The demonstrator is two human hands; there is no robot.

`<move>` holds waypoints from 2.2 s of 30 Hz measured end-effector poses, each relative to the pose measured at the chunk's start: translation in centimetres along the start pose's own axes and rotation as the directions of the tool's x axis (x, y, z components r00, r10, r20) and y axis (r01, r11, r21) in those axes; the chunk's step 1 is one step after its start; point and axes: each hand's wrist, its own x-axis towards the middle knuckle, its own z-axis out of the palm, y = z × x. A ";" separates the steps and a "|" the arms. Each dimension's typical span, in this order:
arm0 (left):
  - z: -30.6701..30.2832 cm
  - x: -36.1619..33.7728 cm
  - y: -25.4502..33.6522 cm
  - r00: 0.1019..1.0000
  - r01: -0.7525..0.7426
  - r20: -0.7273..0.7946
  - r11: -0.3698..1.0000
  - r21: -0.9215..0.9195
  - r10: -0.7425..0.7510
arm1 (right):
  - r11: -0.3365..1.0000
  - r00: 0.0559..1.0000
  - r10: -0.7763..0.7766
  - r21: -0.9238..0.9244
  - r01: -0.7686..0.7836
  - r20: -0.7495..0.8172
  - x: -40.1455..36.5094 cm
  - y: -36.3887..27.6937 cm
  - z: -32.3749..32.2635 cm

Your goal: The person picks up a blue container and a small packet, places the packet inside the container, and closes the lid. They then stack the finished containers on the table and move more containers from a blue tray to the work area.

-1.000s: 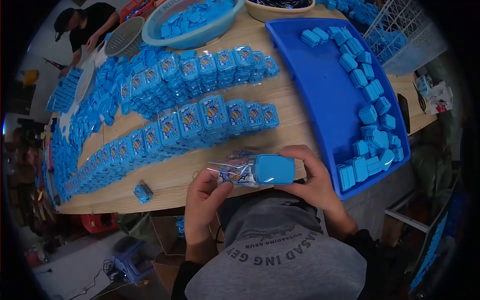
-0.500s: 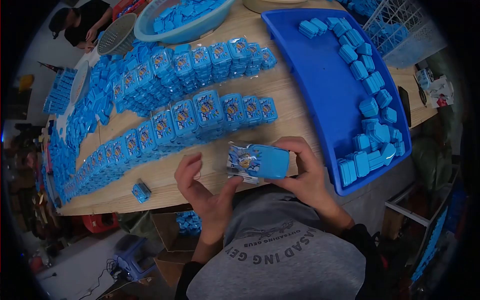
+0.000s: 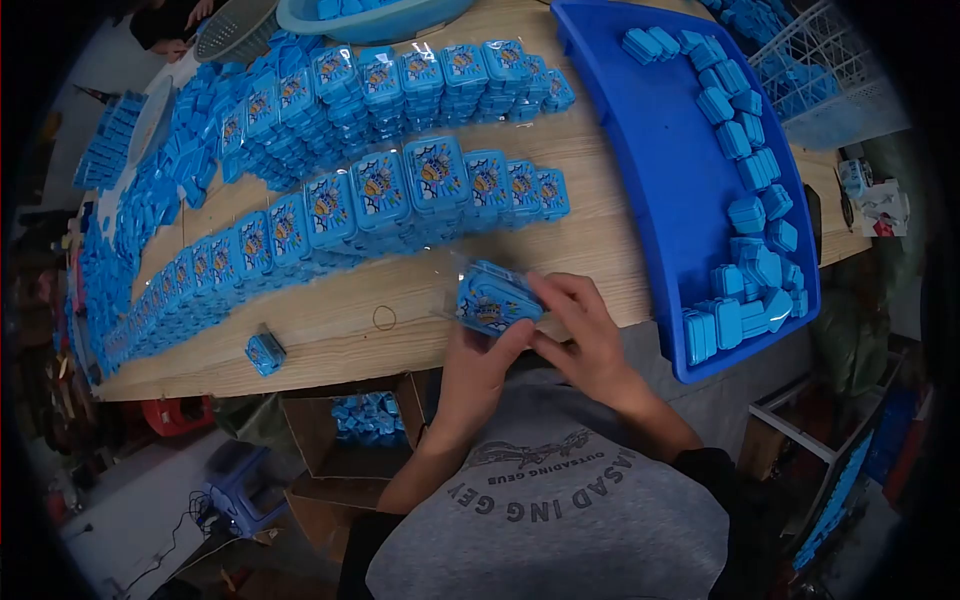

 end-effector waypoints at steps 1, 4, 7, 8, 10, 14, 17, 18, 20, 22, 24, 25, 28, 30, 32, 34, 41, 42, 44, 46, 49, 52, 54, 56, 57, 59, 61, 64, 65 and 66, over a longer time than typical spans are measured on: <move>-0.3 -0.3 0.1 0.999 0.021 0.037 0.998 0.053 -0.023 | 0.999 0.999 0.034 0.036 -0.035 0.035 0.1 -0.2 -0.3; -0.3 -0.9 1.7 0.985 0.151 0.071 0.983 0.102 -0.158 | 0.993 0.993 0.069 0.083 -0.078 0.100 0.6 -0.8 -1.2; -1.0 -1.5 2.2 0.941 0.278 0.160 0.950 0.141 -0.299 | 0.993 0.990 -0.008 0.117 -0.009 0.142 2.3 -1.4 -1.6; -0.9 -1.6 2.3 0.936 0.285 0.185 0.953 0.098 -0.299 | 0.983 0.981 -0.020 0.181 -0.016 0.195 2.8 -1.7 -1.9; -0.8 -1.7 2.5 0.926 0.300 0.238 0.954 0.010 -0.294 | 0.973 0.960 -0.002 0.222 -0.063 0.279 2.9 -2.0 -2.0; -1.3 -2.0 3.2 0.919 0.309 0.252 0.951 0.012 -0.302 | 0.982 0.940 0.036 0.161 -0.095 0.338 2.7 -2.4 -2.2; -1.8 -1.9 3.6 0.919 0.325 0.231 0.946 0.014 -0.320 | 0.993 0.932 -0.049 0.121 0.005 0.360 3.2 -2.6 -2.4; -1.9 -1.9 3.7 0.919 0.317 0.234 0.948 0.039 -0.317 | 0.993 0.925 -0.079 0.106 0.042 0.372 3.5 -2.7 -2.6; -2.3 -1.7 3.5 0.945 0.212 0.244 0.976 0.052 -0.218 | 0.991 0.907 -0.109 -0.025 0.130 0.406 4.9 -3.7 -3.8; -2.8 -1.2 2.8 0.966 0.018 0.257 1.000 0.022 -0.023 | 0.973 0.930 -0.167 -0.101 0.210 0.326 7.5 -4.7 -4.9; -3.9 0.7 1.7 0.979 -0.201 0.082 0.822 0.533 0.187 | 0.970 0.968 -0.197 -0.108 0.216 0.156 11.6 -3.7 -5.1; -4.5 1.7 0.8 0.950 -0.232 0.035 0.624 0.746 0.312 | 0.977 0.979 -0.181 -0.101 0.190 0.090 14.1 -2.8 -4.8; -5.0 3.8 -2.7 0.863 -0.180 0.023 0.265 0.947 0.505 | 0.969 0.967 -0.224 -0.084 0.234 0.119 21.6 1.0 -1.5; -5.1 4.5 -3.7 0.857 -0.136 0.027 0.176 0.975 0.515 | 0.967 0.967 -0.205 -0.120 0.224 0.150 24.5 3.6 0.6; -5.3 4.8 -4.2 0.867 -0.105 0.025 0.134 0.985 0.498 | 0.984 0.976 -0.102 -0.127 0.128 0.192 26.3 4.8 2.3; -5.5 5.0 -4.6 0.843 -0.113 -0.011 0.196 0.974 0.538 | 0.981 0.970 -0.104 -0.141 0.137 0.221 27.4 6.0 3.3; -6.3 5.0 -4.1 0.829 -0.272 -0.016 0.428 0.862 0.559 | 0.884 0.943 -0.323 -0.329 0.333 0.086 24.0 4.9 -0.3; -6.5 4.9 -3.8 0.822 -0.306 -0.004 0.449 0.840 0.570 | 0.852 0.938 -0.339 -0.399 0.338 0.072 22.6 4.4 -2.2; -6.8 4.7 -3.2 0.833 -0.302 0.023 0.419 0.856 0.553 | 0.845 0.975 -0.216 -0.489 0.215 0.056 18.7 3.4 -6.2; -6.7 4.6 -3.3 0.835 -0.291 -0.010 0.457 0.840 0.550 | 0.819 0.997 0.068 -0.573 -0.036 0.034 13.9 2.9 -9.7; -6.4 4.7 -3.8 0.838 -0.253 -0.073 0.503 0.826 0.540 | 0.651 0.923 0.383 -0.714 -0.258 0.016 6.3 6.0 -14.0; -6.3 4.6 -3.8 0.836 -0.224 0.000 0.341 0.913 0.549 | 0.445 0.849 0.528 -0.850 -0.283 -0.006 -0.8 10.0 -16.0; -5.9 4.6 -3.6 0.778 -0.274 0.066 0.243 0.930 0.625 | 0.444 0.802 0.596 -0.843 -0.305 0.024 -2.8 11.0 -16.0; -5.7 4.5 -3.6 0.753 -0.288 0.098 0.193 0.938 0.650 | 0.564 0.753 0.647 -0.740 -0.366 0.121 -3.3 11.3 -15.4; -5.6 4.5 -3.5 0.739 -0.292 0.111 0.168 0.942 0.665 | 0.570 0.750 0.651 -0.730 -0.378 0.119 -3.1 11.5 -15.3; -5.3 4.1 -3.0 0.789 -0.226 0.075 0.176 0.958 0.610 | 0.582 0.743 0.658 -0.709 -0.398 0.123 -2.4 11.6 -15.3; -5.2 4.0 -2.7 0.790 -0.201 0.069 0.151 0.968 0.609 | 0.445 0.783 0.622 -0.831 -0.334 0.019 -1.9 10.0 -15.9; -5.6 4.1 -2.6 0.807 -0.207 0.042 0.216 0.954 0.588 | 0.448 0.702 0.701 -0.843 -0.297 0.125 -1.8 7.0 -17.3; -6.0 4.2 -2.7 0.863 -0.185 -0.009 0.332 0.925 0.506 | 0.485 0.641 0.741 -0.820 -0.304 0.201 -2.0 6.5 -17.6; -6.2 4.4 -2.7 0.910 -0.153 -0.049 0.443 0.883 0.412 | 0.545 0.652 0.721 -0.773 -0.325 0.234 -2.1 6.2 -17.5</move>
